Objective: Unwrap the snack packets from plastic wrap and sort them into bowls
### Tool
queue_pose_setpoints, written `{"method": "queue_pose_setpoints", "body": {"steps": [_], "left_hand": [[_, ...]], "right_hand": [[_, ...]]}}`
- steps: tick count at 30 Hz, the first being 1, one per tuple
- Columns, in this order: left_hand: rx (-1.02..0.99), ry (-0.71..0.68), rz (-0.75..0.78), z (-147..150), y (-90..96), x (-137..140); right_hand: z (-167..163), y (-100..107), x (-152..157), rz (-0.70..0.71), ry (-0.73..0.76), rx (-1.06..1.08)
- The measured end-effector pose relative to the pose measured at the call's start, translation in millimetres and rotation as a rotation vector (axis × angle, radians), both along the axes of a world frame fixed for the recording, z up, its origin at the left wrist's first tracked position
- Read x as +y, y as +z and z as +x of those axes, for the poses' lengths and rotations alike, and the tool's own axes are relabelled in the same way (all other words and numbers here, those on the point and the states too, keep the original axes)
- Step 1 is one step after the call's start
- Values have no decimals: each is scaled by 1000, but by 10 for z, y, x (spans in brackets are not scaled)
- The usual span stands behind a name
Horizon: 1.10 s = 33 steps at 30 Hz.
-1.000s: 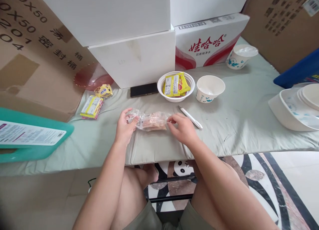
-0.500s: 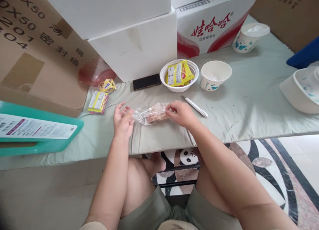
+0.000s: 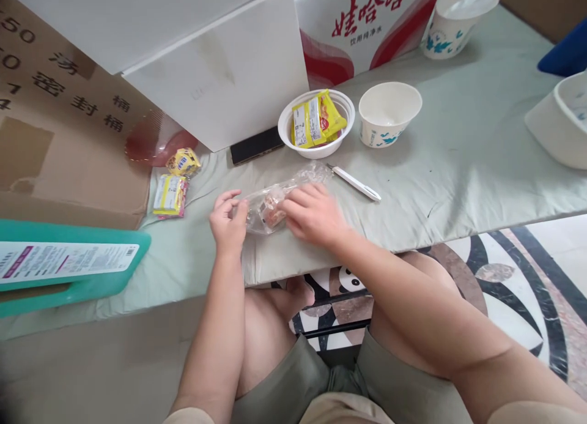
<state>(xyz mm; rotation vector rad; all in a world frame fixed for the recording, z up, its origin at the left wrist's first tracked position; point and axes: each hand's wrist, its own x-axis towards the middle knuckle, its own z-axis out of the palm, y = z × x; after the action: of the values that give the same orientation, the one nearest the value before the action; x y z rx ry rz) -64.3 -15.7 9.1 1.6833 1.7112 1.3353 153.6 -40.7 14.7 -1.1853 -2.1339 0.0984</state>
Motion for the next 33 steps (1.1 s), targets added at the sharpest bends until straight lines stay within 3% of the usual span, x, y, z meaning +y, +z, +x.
{"method": "queue_pose_setpoints", "body": {"steps": [2,7,11,20,24,27,29,33], "left_hand": [[-221,47,-82,52,15,47],[-628,151,-254,136,87,122],[-715,242,-261,92,107,152],[-792,347,-232,-27,115,156],[-767,342,-285,-55,124,117],[-656,243,-385,-69,106,66],[-512,190,-460,-68,86,30],[-186,28,-507,-38,23,-15]], "right_hand": [[-63,-26,-36,-37,51,-46],[-46,-82,-4,-272,-29,-127],[45,-82,24,-326,-7,-141],[300,-60,-10,-277,-30,-151],[444,-129,0,-312,-250,-113],[465,-103,-26,-217,-369,31],[377,-46,-74,-118,-274,165],[-25,45,-141,-12,122,287]]}}
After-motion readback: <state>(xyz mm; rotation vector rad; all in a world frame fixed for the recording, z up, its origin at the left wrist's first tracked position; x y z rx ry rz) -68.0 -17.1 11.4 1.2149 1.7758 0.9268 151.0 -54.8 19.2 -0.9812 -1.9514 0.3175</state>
